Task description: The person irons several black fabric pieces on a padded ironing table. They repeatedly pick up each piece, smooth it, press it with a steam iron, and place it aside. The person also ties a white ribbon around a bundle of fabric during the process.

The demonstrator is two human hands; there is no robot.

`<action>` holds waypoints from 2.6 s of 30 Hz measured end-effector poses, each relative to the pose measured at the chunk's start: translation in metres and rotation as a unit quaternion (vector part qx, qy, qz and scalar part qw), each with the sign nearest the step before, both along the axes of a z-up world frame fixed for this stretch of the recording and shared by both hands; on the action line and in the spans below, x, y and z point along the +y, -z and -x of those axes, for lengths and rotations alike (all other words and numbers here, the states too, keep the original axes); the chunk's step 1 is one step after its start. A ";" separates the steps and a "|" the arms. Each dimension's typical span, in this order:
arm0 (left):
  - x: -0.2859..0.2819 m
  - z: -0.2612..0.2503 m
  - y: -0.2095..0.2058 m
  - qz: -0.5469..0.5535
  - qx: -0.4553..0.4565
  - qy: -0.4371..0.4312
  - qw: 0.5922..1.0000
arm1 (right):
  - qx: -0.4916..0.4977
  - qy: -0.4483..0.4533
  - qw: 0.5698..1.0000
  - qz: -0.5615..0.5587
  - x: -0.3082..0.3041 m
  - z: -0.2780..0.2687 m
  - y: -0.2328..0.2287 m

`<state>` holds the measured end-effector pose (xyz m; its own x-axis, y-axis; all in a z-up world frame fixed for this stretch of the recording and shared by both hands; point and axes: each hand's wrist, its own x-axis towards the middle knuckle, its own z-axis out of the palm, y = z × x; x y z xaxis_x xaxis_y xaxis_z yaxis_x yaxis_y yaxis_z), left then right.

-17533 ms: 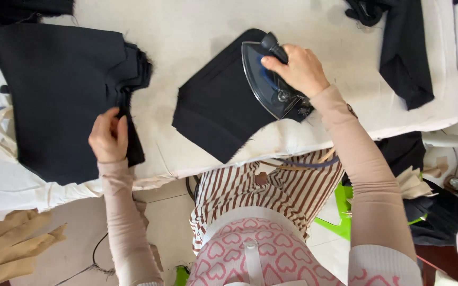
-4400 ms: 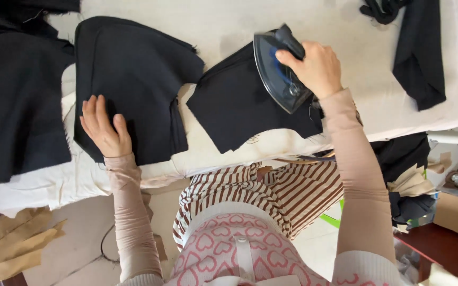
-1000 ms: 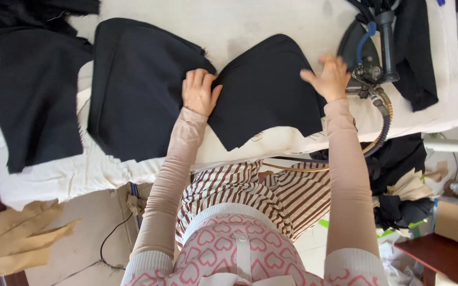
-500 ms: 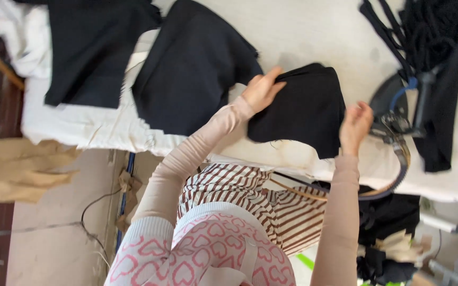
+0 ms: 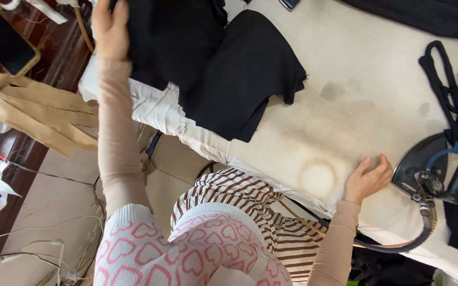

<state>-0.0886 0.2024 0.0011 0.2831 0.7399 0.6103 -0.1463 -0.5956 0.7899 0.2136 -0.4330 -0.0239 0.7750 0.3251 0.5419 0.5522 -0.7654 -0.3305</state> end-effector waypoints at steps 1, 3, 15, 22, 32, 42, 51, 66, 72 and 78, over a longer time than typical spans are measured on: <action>0.026 0.034 0.040 -0.015 0.067 -0.037 0.997 | -0.002 0.004 1.000 0.009 0.002 0.000 -0.001; 0.044 0.079 0.084 -0.029 0.136 -0.071 0.988 | -0.002 0.009 1.000 0.020 0.002 0.001 -0.002; -0.012 -0.031 0.015 -0.195 0.498 -0.271 0.800 | 0.027 0.036 0.998 0.043 0.004 0.004 -0.002; -0.012 -0.157 0.067 -0.351 0.602 -0.083 0.713 | 0.021 0.043 0.997 0.063 0.004 0.003 -0.002; -0.006 -0.189 0.076 -0.282 0.511 -0.157 0.797 | 0.049 0.062 0.994 0.081 -0.002 -0.006 0.009; -0.116 -0.206 0.052 -0.354 0.453 -0.092 0.813 | 0.041 0.057 0.996 0.055 0.005 0.001 -0.004; -0.130 -0.197 0.060 -0.392 0.344 -0.113 0.846 | 0.061 0.069 0.994 0.053 0.005 0.001 -0.003; -0.147 -0.185 -0.015 -0.162 0.281 0.202 0.924 | 0.065 -0.024 0.994 -0.079 0.054 0.011 -0.041; -0.206 -0.152 -0.094 -0.208 0.219 0.306 0.903 | 0.110 -0.286 0.937 -0.165 0.163 0.046 -0.130; -0.239 -0.119 -0.138 -0.226 0.209 0.404 0.862 | 0.170 -0.366 0.909 -0.103 0.205 0.034 -0.149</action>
<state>0.0301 -0.0363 0.1391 0.8590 -0.0877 0.5045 -0.4162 -0.6936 0.5880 0.1794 -0.2283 0.1252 0.5252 0.7404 0.4194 0.7282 -0.1361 -0.6717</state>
